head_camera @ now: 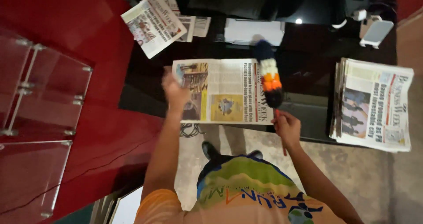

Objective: Cleaning and dusting individual pages of newspapers using a feather duster.

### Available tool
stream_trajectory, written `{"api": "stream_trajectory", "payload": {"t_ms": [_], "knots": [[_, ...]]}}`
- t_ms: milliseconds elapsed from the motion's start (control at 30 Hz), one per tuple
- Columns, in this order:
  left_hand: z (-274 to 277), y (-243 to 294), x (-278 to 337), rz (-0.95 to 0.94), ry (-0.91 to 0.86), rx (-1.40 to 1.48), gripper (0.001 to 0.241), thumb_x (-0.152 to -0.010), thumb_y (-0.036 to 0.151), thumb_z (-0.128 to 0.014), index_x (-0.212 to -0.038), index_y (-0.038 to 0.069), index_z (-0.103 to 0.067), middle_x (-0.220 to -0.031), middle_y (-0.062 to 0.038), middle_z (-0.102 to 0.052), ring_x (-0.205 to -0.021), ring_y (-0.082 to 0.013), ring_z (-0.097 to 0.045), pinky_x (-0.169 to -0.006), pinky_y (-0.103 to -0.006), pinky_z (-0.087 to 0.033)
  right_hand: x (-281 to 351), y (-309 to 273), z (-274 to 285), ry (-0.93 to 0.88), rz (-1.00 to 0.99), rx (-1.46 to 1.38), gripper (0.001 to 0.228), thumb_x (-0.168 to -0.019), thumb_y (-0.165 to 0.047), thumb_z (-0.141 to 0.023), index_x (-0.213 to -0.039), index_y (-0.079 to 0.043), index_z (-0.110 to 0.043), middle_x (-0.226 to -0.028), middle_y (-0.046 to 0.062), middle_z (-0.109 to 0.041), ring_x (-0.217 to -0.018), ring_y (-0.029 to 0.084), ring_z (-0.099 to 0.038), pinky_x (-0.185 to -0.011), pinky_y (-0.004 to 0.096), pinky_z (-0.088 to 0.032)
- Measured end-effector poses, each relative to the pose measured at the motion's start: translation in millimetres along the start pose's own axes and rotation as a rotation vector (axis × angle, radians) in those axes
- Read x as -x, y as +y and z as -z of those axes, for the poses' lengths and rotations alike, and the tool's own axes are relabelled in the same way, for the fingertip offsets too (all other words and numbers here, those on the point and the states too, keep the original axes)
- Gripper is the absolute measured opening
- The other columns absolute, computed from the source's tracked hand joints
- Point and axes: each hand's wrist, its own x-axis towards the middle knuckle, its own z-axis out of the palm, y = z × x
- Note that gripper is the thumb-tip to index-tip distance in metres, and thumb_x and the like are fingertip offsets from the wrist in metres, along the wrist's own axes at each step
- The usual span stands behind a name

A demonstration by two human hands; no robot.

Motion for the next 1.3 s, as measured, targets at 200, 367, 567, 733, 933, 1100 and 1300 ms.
{"api": "stream_trajectory", "payload": {"t_ms": [200, 367, 567, 733, 933, 1100, 1300], "knots": [[-84, 115, 133, 0.164, -0.735, 0.397, 0.035, -0.105, 0.031, -0.060, -0.124, 0.002, -0.067, -0.110, -0.021, -0.075, -0.098, -0.0362, -0.071, -0.085, -0.0430, -0.055, 17, 11, -50, -0.263, 0.066, -0.217, 0.034, -0.096, -0.005, -0.055, -0.130, -0.006, -0.061, -0.093, 0.006, -0.068, -0.074, 0.012, -0.064, -0.064, 0.027, -0.055], [-73, 155, 160, 0.260, -0.574, 0.474, 0.030, -0.105, 0.028, -0.055, -0.117, 0.003, -0.067, -0.101, -0.020, -0.075, -0.090, -0.0366, -0.074, -0.077, -0.0417, -0.057, 53, -18, -70, -0.404, 0.291, 0.092, 0.040, -0.095, -0.003, -0.058, -0.135, -0.005, -0.058, -0.108, 0.011, -0.073, -0.093, 0.018, -0.070, -0.078, 0.029, -0.056], [-42, 161, 162, 0.163, -0.519, 0.193, 0.029, -0.105, 0.030, -0.055, -0.103, 0.003, -0.069, -0.090, -0.022, -0.073, -0.084, -0.0436, -0.070, -0.072, -0.0499, -0.054, 18, -37, -22, -0.270, 0.833, 0.883, 0.040, -0.082, -0.006, -0.068, -0.122, -0.012, -0.069, -0.129, 0.012, -0.068, -0.126, 0.034, -0.059, -0.099, 0.048, -0.046], [-55, 152, 192, 0.157, -0.619, -0.013, 0.038, -0.103, 0.036, -0.061, -0.086, 0.003, -0.070, -0.083, -0.024, -0.070, -0.079, -0.0473, -0.066, -0.069, -0.0562, -0.050, -6, -15, -2, -0.296, 0.939, 1.038, 0.032, -0.092, -0.017, -0.069, -0.123, -0.009, -0.067, -0.139, 0.013, -0.059, -0.137, 0.035, -0.052, -0.105, 0.051, -0.045], [-52, 41, 211, 0.310, -0.442, -0.138, 0.033, -0.097, 0.034, -0.064, -0.083, 0.006, -0.075, -0.077, -0.024, -0.070, -0.071, -0.0489, -0.065, -0.061, -0.0595, -0.049, -9, -1, 0, -0.282, 0.985, 0.937, 0.030, -0.101, -0.018, -0.065, -0.131, -0.016, -0.069, -0.145, 0.009, -0.059, -0.140, 0.035, -0.050, -0.107, 0.053, -0.042], [20, -55, 186, 0.443, -0.060, -0.506, 0.033, -0.099, 0.025, -0.062, -0.080, 0.002, -0.073, -0.076, -0.029, -0.068, -0.072, -0.0494, -0.067, -0.060, -0.0570, -0.051, -7, -8, -2, -0.258, 0.933, 0.998, 0.030, -0.097, -0.017, -0.064, -0.127, -0.017, -0.070, -0.145, 0.006, -0.059, -0.139, 0.033, -0.051, -0.108, 0.051, -0.043], [47, 31, 166, 0.362, -0.064, -0.123, 0.030, -0.100, 0.025, -0.061, -0.091, -0.001, -0.073, -0.080, -0.030, -0.066, -0.072, -0.0440, -0.070, -0.058, -0.0519, -0.050, -8, -6, -2, -0.260, 0.962, 0.978, 0.030, -0.097, -0.016, -0.065, -0.127, -0.016, -0.069, -0.146, 0.007, -0.060, -0.140, 0.033, -0.051, -0.106, 0.051, -0.043]]}}
